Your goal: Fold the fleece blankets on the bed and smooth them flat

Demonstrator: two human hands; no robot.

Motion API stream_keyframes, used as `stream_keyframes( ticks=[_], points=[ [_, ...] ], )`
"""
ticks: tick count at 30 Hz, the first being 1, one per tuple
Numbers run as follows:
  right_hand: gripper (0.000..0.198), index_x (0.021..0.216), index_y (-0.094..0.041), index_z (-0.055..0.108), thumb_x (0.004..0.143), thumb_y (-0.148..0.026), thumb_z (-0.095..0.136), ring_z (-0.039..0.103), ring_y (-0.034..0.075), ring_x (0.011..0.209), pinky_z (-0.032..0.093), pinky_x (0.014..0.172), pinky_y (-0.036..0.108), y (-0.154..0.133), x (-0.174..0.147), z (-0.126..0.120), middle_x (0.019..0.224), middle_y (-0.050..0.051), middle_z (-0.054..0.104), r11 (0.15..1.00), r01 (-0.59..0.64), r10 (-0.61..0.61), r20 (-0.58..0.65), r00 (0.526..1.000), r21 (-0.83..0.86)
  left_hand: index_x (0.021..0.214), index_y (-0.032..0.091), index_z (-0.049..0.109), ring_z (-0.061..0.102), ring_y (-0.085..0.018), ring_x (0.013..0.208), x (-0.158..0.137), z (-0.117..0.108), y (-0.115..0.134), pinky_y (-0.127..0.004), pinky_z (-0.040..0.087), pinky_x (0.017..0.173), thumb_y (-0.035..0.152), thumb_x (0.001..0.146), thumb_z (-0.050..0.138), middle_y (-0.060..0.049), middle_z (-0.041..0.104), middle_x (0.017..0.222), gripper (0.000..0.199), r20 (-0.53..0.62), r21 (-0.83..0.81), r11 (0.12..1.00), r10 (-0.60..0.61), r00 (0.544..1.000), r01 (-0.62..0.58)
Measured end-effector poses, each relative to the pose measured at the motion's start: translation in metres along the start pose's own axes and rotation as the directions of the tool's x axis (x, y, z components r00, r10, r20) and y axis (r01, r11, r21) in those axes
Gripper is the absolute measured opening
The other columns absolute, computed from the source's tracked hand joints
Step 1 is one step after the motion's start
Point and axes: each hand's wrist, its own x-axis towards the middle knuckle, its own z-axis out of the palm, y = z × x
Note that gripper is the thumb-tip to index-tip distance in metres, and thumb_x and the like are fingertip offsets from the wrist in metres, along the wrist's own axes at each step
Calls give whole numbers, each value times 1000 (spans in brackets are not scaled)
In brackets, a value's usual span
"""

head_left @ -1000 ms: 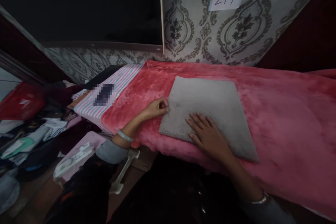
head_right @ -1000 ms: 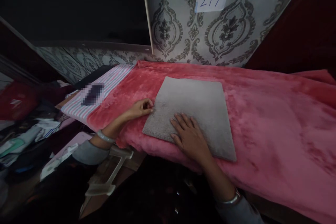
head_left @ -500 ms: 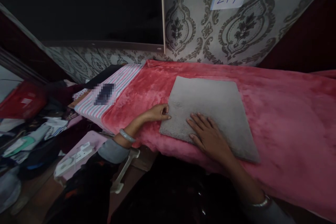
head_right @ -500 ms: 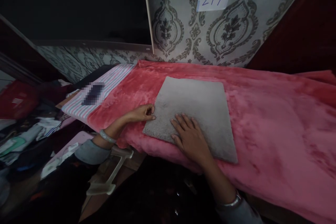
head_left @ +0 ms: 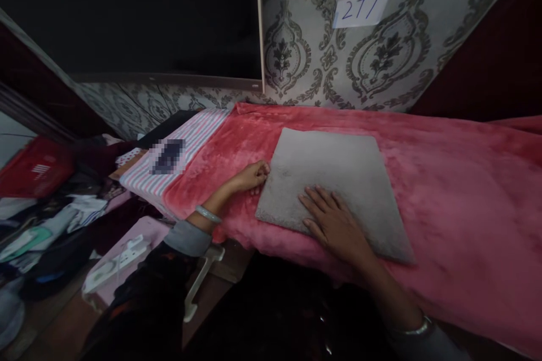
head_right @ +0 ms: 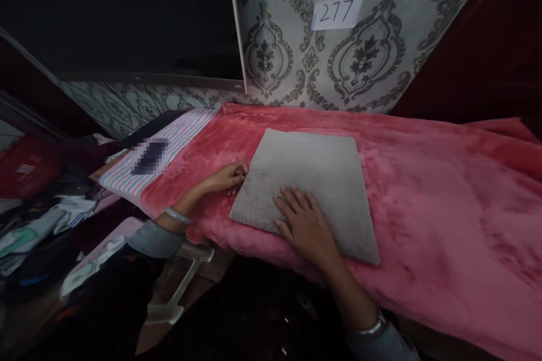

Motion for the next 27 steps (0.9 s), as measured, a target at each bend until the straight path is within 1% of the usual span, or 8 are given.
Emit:
stream_keyframes(
  ticks=[3, 6, 10, 13, 18, 21, 24, 27],
  points=[
    [51, 150, -23, 47, 103, -40, 37, 30, 26, 148, 28, 118, 52, -1, 0, -1, 159, 5, 39, 1000, 0, 0, 10, 1000, 6, 96, 23, 41, 48, -8, 34, 1, 2, 2, -17, 37, 37, 39, 82, 73, 13, 51, 54, 38, -15, 9, 1000, -2, 1000, 2],
    [52, 150, -23, 47, 102, -40, 37, 30, 27, 148, 28, 118, 53, -1, 0, -2, 159, 6, 38, 1000, 0, -1, 18, 1000, 13, 94, 24, 41, 47, -8, 32, 5, 5, 4, -16, 33, 34, 31, 77, 79, 13, 51, 54, 43, -57, 18, 998, -57, 997, 58],
    [52, 150, -24, 46, 102, -40, 38, 30, 26, 148, 28, 119, 53, -1, 0, -4, 159, 6, 37, 1000, -4, 4, 21, 1000, 23, 92, 22, 43, 49, -10, 32, 11, 4, 6, -17, 35, 34, 25, 87, 64, 12, 51, 49, 22, -114, -41, 988, -152, 982, 148],
    [52, 150, -24, 47, 102, -39, 37, 30, 26, 148, 29, 119, 54, -1, 0, -4, 159, 6, 37, 999, -7, 6, 23, 1000, 39, 92, 22, 44, 50, -8, 34, 11, 1, 6, -16, 37, 37, 29, 94, 54, 11, 51, 50, 13, -160, -81, 988, -140, 977, 129],
    [52, 150, -22, 47, 102, -39, 37, 29, 27, 149, 28, 119, 54, 0, 1, -3, 159, 6, 37, 999, -2, 1, 27, 1000, 48, 86, 21, 47, 49, -10, 31, 17, 0, 5, -17, 36, 35, 33, 87, 67, 9, 53, 43, 23, -130, -4, 985, -173, 976, 174],
    [51, 150, -23, 47, 102, -39, 38, 30, 27, 148, 27, 119, 54, 0, 1, -3, 159, 6, 37, 999, -5, 4, 24, 1000, 47, 76, 20, 49, 47, -9, 30, 22, -1, 6, -17, 35, 35, 33, 87, 67, 8, 51, 40, 25, -115, 14, 982, -186, 976, 189],
    [52, 150, -23, 47, 102, -40, 39, 31, 27, 148, 28, 119, 53, 0, 1, -2, 159, 6, 38, 999, -3, 2, 21, 1000, 47, 69, 19, 48, 45, -7, 29, 22, -3, 6, -16, 36, 36, 43, 90, 62, 8, 48, 40, 35, -111, -2, 984, -179, 978, 180],
    [51, 150, -23, 47, 102, -39, 40, 31, 27, 148, 28, 119, 53, -1, 1, -3, 159, 6, 38, 999, -1, 0, 18, 1000, 48, 71, 19, 49, 45, -8, 30, 20, -3, 6, -17, 36, 36, 52, 85, 68, 8, 49, 41, 40, -105, -1, 986, -166, 980, 167]
  ],
)
